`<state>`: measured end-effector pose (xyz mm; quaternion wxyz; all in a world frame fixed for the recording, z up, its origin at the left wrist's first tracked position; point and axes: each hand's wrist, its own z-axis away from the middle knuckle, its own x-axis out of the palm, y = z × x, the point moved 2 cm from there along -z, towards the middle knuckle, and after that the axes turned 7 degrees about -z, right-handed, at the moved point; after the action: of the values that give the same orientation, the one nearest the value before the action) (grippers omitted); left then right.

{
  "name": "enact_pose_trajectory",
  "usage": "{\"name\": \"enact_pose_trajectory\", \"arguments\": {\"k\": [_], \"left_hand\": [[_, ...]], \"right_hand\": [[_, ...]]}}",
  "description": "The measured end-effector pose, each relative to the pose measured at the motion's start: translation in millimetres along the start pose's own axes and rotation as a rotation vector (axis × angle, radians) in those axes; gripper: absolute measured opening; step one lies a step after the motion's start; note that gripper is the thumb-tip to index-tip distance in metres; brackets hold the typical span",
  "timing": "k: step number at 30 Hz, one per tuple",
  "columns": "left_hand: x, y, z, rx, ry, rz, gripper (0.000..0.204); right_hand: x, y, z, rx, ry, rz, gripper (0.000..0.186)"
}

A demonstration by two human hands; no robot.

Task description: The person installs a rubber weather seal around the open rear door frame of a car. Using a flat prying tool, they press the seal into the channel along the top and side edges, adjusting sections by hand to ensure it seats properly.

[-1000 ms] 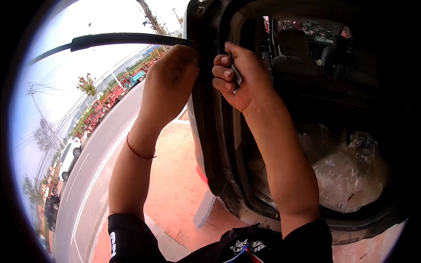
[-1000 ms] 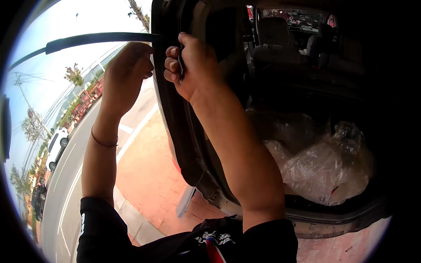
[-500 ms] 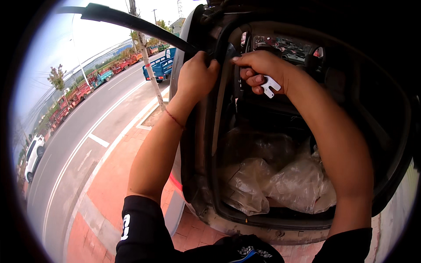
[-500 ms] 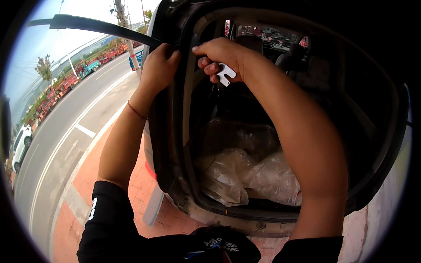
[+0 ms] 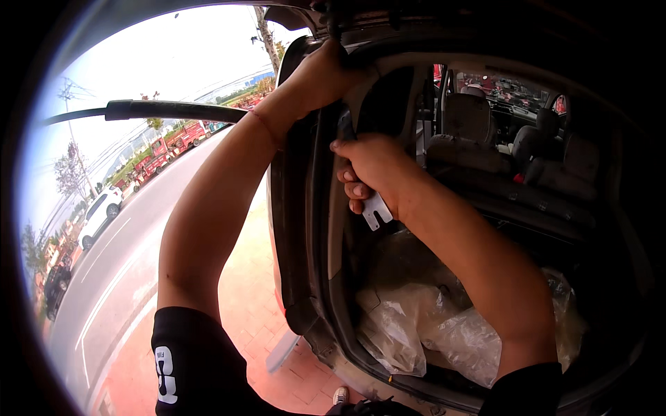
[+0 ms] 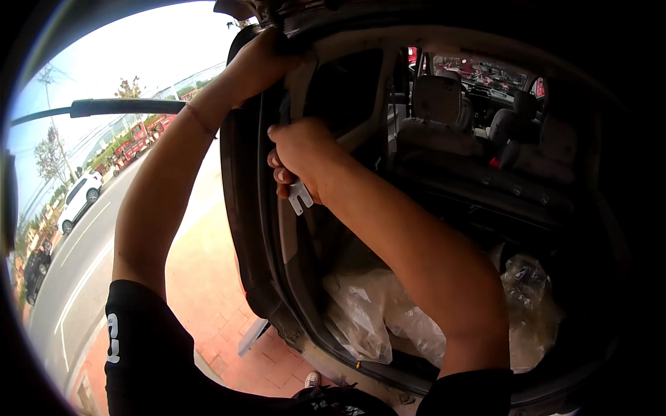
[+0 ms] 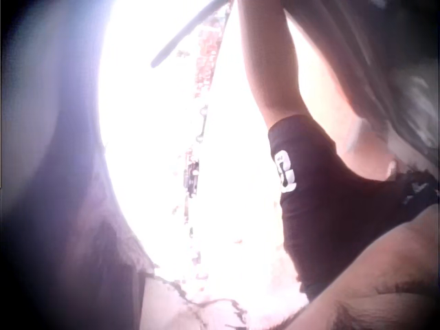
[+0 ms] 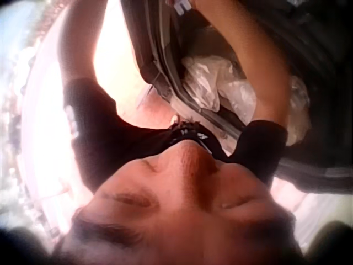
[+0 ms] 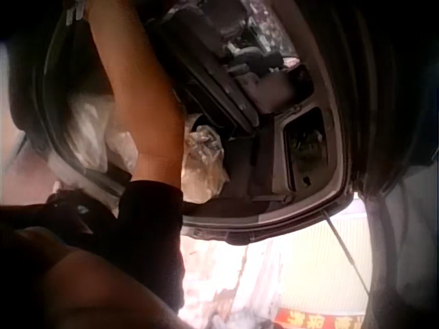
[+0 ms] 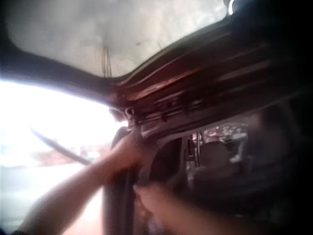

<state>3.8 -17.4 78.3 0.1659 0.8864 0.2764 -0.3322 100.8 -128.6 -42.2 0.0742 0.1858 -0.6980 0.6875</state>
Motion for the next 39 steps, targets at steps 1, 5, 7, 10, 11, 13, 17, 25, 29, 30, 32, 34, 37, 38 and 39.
{"name": "enact_pose_trajectory", "arguments": {"k": [1,5,7,10,11,13,17,25,29,30,32,34,37,38,39], "left_hand": [[4,-2,3,-0.035,0.009,-0.001,0.056],[6,0,14,-0.139,0.071,0.088,0.055],[7,4,15,-0.154,0.103,0.155,0.052],[14,7,11,-0.196,0.201,0.108,0.066],[19,8,11,-0.250,0.239,0.087,0.063],[25,9,10,-0.270,0.280,0.069,0.057],[30,11,13,-0.310,0.340,0.042,0.045],[38,5,28,-0.259,0.455,0.143,0.039],[37,-2,35,-0.123,0.453,0.178,0.041],[35,-3,35,-0.055,0.465,0.158,0.040],[28,-4,30,0.093,0.471,0.106,0.038],[20,-5,21,0.246,0.477,0.022,0.044],[17,-1,8,0.520,0.418,0.043,0.049],[16,1,4,0.531,0.433,0.040,0.049],[17,2,0,0.513,0.411,0.027,0.049]], "right_hand": [[0,-1,0,-0.025,0.018,0.024,0.020],[-8,0,-3,-0.032,-0.024,0.168,0.019],[-11,1,-2,-0.059,-0.044,0.238,0.021],[-13,4,-2,-0.088,-0.018,0.288,0.022],[-12,6,-3,-0.095,-0.047,0.285,0.022],[-15,11,-7,-0.076,0.025,0.311,0.023],[-24,23,-8,-0.136,0.131,0.425,0.034],[-15,-53,78,-1.092,0.540,1.692,0.025],[5,-130,64,-1.145,0.498,2.343,0.037],[6,-142,54,-1.072,0.511,2.429,0.037],[5,-158,40,-0.895,0.546,2.564,0.037],[3,-166,31,-0.732,0.562,2.660,0.038],[0,-168,30,-0.807,0.573,2.578,0.036],[-2,-169,31,-0.801,0.555,2.482,0.036],[-3,-170,31,-0.816,0.555,2.387,0.037]]}}
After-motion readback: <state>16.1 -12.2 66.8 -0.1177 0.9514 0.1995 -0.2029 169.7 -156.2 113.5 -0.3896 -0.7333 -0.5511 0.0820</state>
